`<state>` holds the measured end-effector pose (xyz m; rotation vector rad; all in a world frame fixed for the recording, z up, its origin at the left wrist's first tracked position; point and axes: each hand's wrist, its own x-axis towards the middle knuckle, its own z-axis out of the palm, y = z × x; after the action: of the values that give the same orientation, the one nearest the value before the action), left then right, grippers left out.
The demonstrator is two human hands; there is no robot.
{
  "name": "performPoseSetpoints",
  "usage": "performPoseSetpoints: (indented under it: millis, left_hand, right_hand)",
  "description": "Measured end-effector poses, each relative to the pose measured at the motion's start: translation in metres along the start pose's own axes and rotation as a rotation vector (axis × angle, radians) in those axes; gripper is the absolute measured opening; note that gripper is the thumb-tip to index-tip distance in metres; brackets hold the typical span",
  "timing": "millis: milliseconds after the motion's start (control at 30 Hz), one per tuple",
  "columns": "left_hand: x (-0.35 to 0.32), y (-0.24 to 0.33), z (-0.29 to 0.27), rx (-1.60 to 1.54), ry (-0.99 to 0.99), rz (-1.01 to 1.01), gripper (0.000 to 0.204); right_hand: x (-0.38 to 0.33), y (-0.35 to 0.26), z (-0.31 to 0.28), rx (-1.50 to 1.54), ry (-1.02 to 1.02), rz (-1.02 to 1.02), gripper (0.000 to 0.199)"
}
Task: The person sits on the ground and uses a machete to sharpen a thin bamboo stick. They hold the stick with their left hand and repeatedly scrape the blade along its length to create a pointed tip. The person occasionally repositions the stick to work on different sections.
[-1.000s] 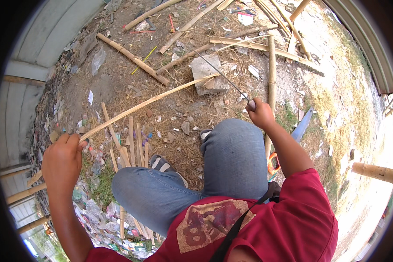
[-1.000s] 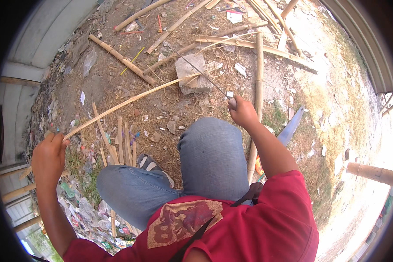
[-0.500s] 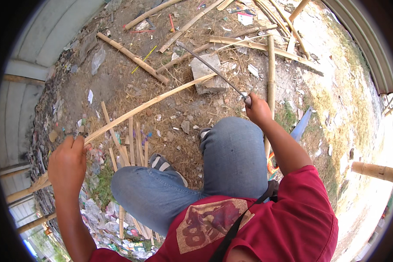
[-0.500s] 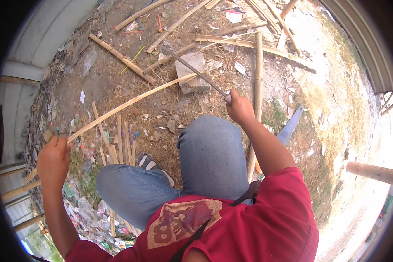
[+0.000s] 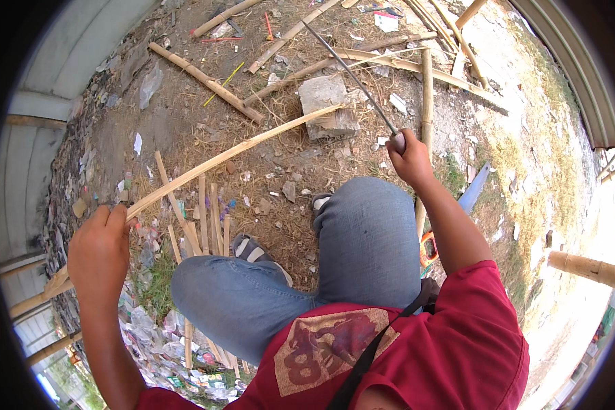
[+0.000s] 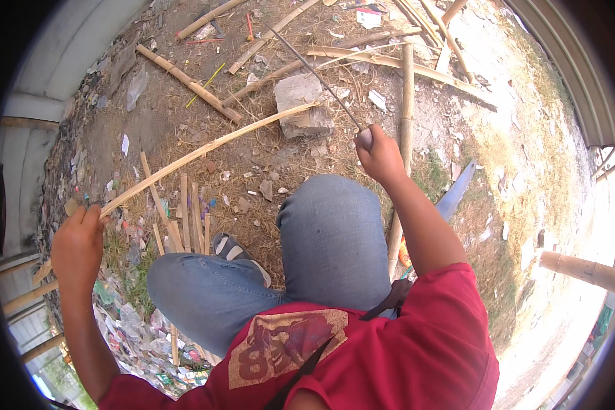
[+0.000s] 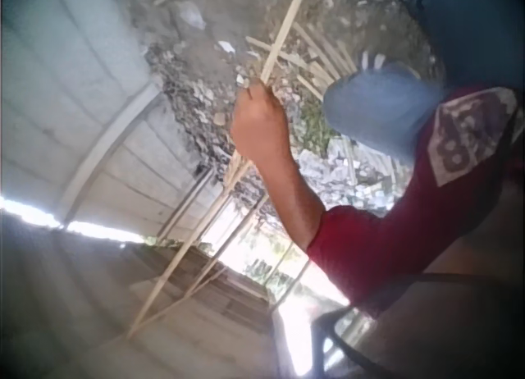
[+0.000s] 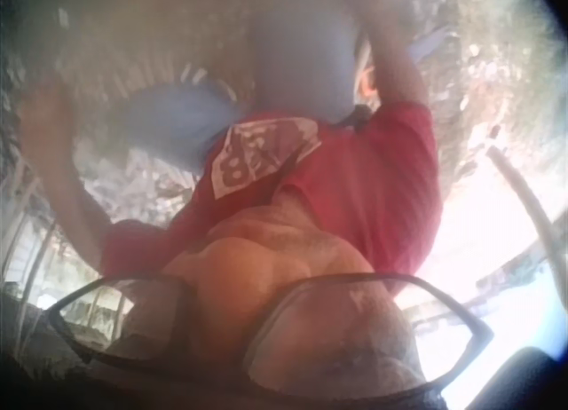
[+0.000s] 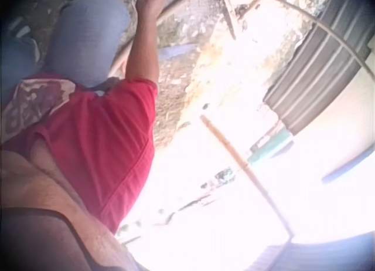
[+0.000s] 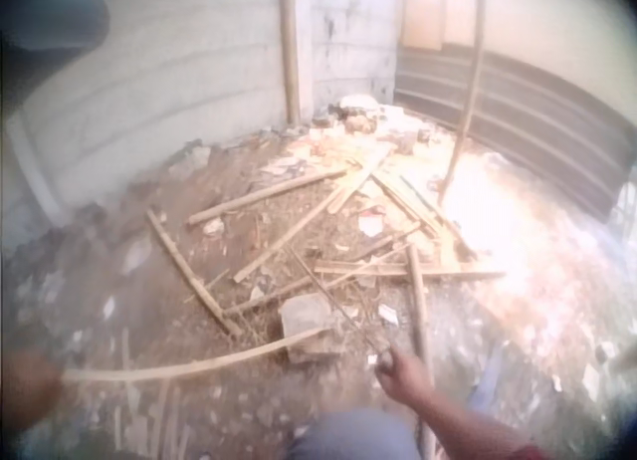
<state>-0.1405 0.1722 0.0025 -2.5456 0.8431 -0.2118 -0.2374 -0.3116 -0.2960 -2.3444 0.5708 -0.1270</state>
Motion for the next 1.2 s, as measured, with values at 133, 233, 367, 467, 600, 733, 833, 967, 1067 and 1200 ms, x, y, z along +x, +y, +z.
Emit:
performPoseSetpoints:
  millis: [133, 233, 367, 467, 600, 733, 833, 967, 1067, 1200]
  left_hand:
    - [0.009, -0.001, -0.009, 0.032, -0.005, 0.028, 0.013]
    - [0.002, -0.004, 0.001, 0.015, -0.062, 0.042, 0.014]
    - [0.005, 0.000, -0.005, 0.010, -0.041, 0.007, 0.014]
    - [0.011, 0.003, -0.013, -0.021, -0.070, -0.020, 0.020]
    - [0.017, 0.010, -0.029, 0.008, -0.117, -0.051, 0.030]
    - [0.025, 0.007, -0.038, 0.052, -0.101, -0.007, 0.032]
    - [0.029, 0.009, -0.038, 0.047, -0.094, 0.022, 0.033]
    - [0.027, 0.010, -0.038, 0.049, -0.063, 0.034, 0.033]
    - [0.027, 0.009, -0.038, 0.043, -0.056, 0.029, 0.033]
    - [0.028, 0.007, -0.035, 0.056, -0.074, 0.025, 0.034]
  right_hand:
    - [-0.001, 0.049, 0.041, -0.328, -0.200, 0.075, 0.026]
    - [0.002, 0.049, 0.047, -0.377, -0.273, 0.177, 0.032]
    - [0.019, 0.042, 0.026, -0.328, -0.308, 0.128, 0.034]
    - [0.019, 0.019, 0.004, -0.162, -0.250, 0.068, 0.037]
    - [0.012, -0.009, -0.005, -0.026, -0.045, -0.057, 0.036]
    - [0.005, 0.026, 0.032, -0.310, -0.098, 0.005, 0.027]
    - [0.007, 0.041, 0.047, -0.349, -0.294, 0.201, 0.030]
    - [0.019, 0.042, 0.034, -0.253, -0.284, 0.151, 0.032]
    - [0.020, 0.018, 0.007, -0.141, -0.102, 0.098, 0.027]
    - [0.012, -0.008, 0.003, -0.021, 0.113, 0.031, 0.023]
